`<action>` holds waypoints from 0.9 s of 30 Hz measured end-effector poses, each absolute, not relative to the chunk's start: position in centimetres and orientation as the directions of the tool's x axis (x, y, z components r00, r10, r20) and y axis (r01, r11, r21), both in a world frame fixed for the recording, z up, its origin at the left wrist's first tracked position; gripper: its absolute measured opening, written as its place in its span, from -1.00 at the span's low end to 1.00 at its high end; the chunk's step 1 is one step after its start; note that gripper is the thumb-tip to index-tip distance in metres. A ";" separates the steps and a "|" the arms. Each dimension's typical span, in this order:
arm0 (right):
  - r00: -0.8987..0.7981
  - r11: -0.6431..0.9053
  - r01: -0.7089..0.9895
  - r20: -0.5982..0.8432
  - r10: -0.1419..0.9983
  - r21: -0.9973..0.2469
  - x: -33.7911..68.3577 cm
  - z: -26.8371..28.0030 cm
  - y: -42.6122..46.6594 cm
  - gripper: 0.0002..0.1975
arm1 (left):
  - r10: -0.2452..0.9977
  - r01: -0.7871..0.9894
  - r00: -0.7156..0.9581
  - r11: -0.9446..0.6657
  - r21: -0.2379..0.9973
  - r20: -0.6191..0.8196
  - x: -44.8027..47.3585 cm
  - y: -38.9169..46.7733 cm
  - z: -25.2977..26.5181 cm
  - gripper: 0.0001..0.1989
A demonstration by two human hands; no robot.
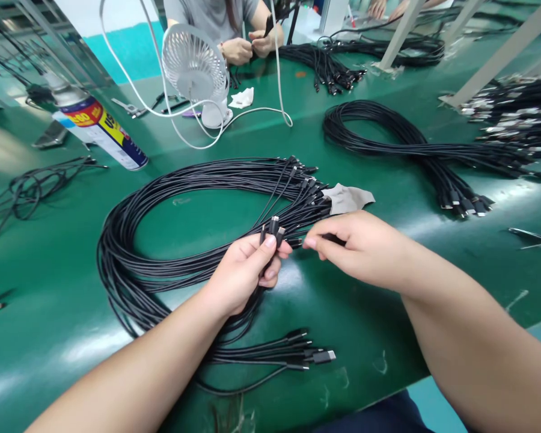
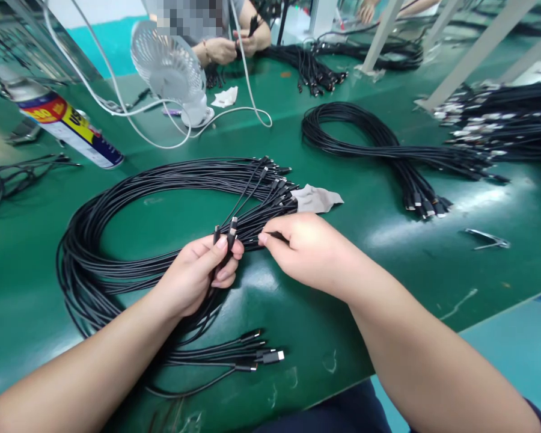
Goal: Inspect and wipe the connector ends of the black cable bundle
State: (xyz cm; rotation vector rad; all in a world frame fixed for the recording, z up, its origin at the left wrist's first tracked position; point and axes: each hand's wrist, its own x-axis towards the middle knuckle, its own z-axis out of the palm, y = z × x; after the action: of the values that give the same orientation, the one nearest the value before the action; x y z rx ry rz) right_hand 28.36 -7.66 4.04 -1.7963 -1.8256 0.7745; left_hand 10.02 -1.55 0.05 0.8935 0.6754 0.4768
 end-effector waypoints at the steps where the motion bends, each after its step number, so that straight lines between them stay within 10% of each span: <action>1: -0.080 -0.018 0.747 -0.117 0.990 -0.664 28.6 4.1 -7.7 -0.73 | 0.627 -0.102 0.706 0.552 0.828 -0.330 10.0 -1.6 0.1 -0.67; 5: -0.106 -0.097 0.769 -0.275 0.955 -0.632 29.8 4.3 -7.8 -0.90 | 0.602 -0.110 0.734 0.563 0.819 -0.314 9.9 -1.6 0.0 -0.67; 12: -0.044 -0.126 0.690 -0.215 0.976 -0.713 30.7 4.3 -7.4 -0.64 | 0.586 -0.132 0.756 0.573 0.809 -0.292 9.9 -1.6 -0.1 -0.66; 27: -0.031 0.021 0.316 0.011 0.999 -0.948 26.7 3.1 -7.3 -0.85 | 0.471 -0.040 0.833 0.577 0.816 -0.292 9.8 -1.5 -0.4 -0.66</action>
State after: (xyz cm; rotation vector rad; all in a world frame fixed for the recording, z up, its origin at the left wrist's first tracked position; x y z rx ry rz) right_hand 26.69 -7.30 3.09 -1.4160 -1.4729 1.0484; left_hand 9.85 -1.53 -0.41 0.9156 0.5208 0.3151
